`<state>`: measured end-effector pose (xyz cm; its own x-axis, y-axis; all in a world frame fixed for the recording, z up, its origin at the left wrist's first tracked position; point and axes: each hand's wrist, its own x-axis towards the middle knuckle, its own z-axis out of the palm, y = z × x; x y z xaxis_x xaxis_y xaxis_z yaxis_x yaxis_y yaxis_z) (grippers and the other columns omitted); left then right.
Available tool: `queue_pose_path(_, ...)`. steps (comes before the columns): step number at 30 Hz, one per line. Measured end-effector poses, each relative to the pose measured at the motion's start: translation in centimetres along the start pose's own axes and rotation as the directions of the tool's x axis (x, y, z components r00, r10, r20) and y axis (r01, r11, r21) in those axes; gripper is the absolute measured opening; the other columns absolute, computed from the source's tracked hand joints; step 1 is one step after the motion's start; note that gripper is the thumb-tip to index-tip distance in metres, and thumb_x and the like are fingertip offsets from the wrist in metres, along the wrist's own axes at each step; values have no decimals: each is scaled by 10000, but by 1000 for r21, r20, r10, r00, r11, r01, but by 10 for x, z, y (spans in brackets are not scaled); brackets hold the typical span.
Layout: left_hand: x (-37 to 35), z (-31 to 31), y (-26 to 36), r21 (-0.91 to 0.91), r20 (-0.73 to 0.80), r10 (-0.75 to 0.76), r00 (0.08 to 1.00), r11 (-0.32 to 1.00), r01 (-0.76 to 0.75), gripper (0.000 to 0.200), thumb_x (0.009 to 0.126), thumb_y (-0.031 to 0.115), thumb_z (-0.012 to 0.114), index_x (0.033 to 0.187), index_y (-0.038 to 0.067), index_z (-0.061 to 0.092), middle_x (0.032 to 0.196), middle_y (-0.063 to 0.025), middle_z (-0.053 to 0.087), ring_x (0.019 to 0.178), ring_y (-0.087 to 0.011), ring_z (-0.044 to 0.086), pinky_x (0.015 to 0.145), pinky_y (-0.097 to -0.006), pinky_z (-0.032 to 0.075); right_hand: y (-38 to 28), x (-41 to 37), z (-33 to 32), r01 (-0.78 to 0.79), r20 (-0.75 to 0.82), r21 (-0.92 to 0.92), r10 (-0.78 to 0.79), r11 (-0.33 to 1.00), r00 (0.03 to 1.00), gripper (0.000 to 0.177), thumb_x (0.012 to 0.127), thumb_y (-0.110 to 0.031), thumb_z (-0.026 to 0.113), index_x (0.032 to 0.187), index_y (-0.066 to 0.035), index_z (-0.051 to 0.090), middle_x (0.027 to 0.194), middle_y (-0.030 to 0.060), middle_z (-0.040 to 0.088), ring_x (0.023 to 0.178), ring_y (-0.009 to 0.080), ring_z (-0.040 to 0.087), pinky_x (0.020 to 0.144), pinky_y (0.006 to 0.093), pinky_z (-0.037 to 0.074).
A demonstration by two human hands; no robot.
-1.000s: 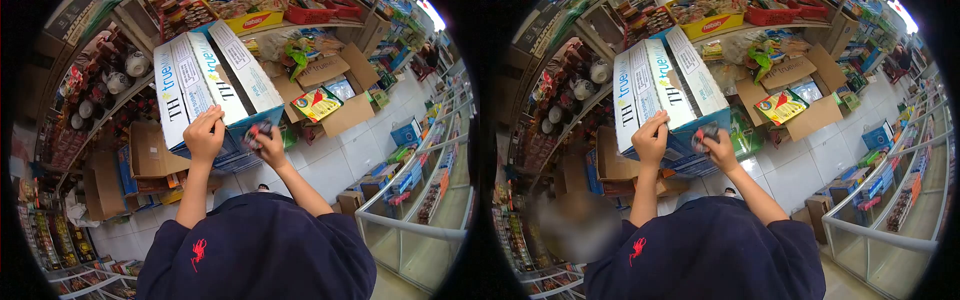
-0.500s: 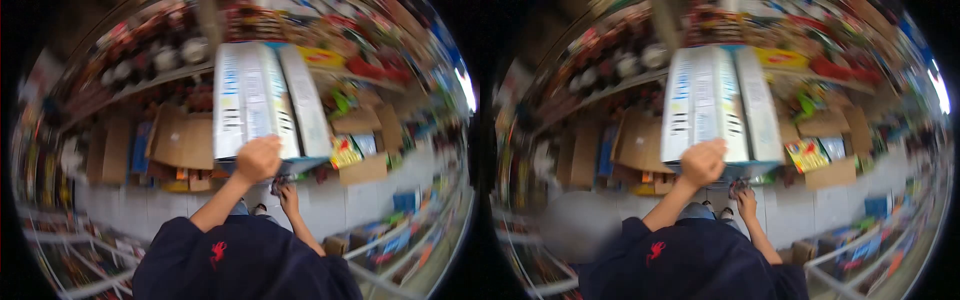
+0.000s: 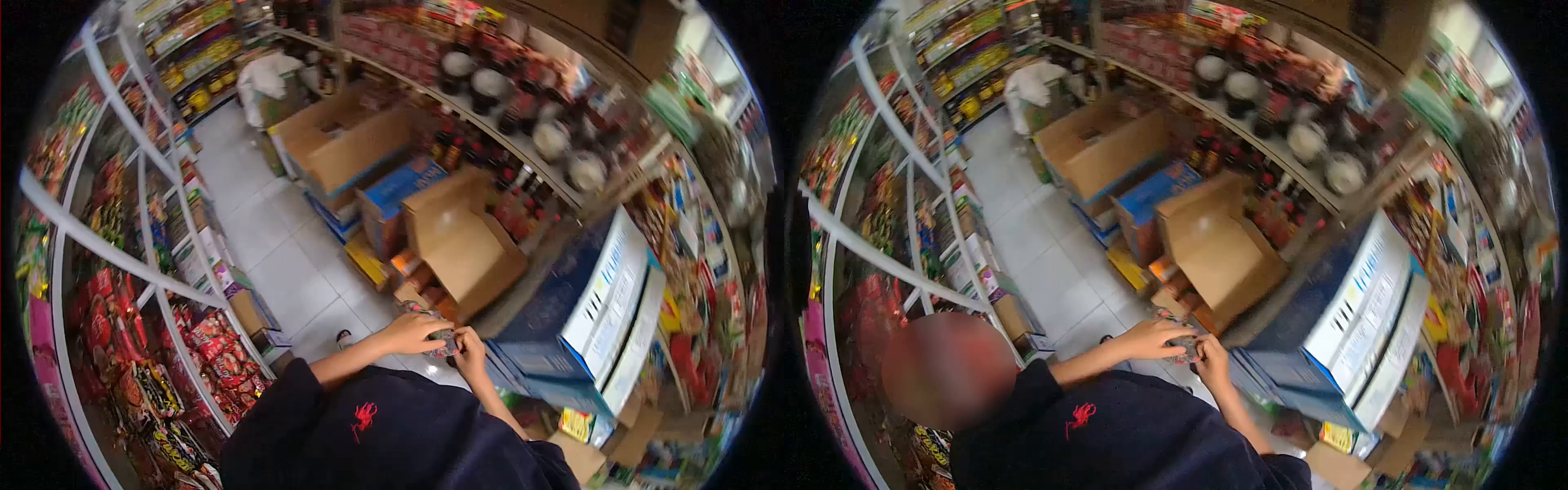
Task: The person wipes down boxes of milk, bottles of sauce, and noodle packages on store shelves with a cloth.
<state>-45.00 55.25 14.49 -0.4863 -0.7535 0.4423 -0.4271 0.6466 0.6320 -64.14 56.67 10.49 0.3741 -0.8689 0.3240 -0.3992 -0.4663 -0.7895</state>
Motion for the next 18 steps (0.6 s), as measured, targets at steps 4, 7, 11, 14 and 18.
queue_pose_path(4, -84, -73, -49, -73, 162, -520, 839, 841, 536, 376, 779, 326, 576, 1078, 100, 557, 885, -141, 618, 787, -303, 600, 674, -371, 469, -29, 93, 74, 243, 200, -13, -236, 970, 951, 286, 552, 53, 595, 731, -35, 390, 747, 121, 482, 707, 298, 530, 602, 321, 433)
queue_pose_path(7, -140, -116, -94, -107, -45, -605, 795, 794, 599, 312, 776, 291, 586, 1007, 81, 579, 861, -156, 606, 746, -327, 593, 639, -384, 458, -64, 158, 135, 249, 419, -126, -176, 960, 891, 315, 561, 15, 621, 806, -48, 434, 787, 113, 506, 756, 297, 550, 628, 349, 444)
queue_pose_path(11, -181, -185, -116, -146, -483, -623, 615, 750, 645, 184, 731, 140, 603, 889, 45, 600, 803, -119, 583, 733, -298, 571, 629, -351, 446, -107, 230, 211, 263, 676, 89, -252, 961, 692, 548, 597, -65, 668, 1107, -94, 470, 895, 102, 517, 847, 273, 551, 712, 346, 441)
queue_pose_path(14, -203, -225, -125, -96, -702, -536, 469, 724, 683, 165, 694, 92, 611, 834, 9, 586, 816, -97, 554, 757, -278, 551, 652, -329, 441, -127, 265, 261, 308, 702, 212, -364, 927, 613, 530, 655, -106, 639, 1154, -130, 461, 918, 103, 499, 835, 255, 549, 693, 341, 441)
queue_pose_path(18, -227, -264, -150, -200, -697, -624, 354, 643, 740, 170, 679, 106, 616, 812, 8, 574, 812, -100, 550, 761, -280, 548, 645, -339, 440, -130, 312, 317, 292, 682, 218, -360, 931, 637, 329, 684, -80, 615, 1008, -110, 567, 846, 93, 522, 761, 254, 542, 653, 339, 434)
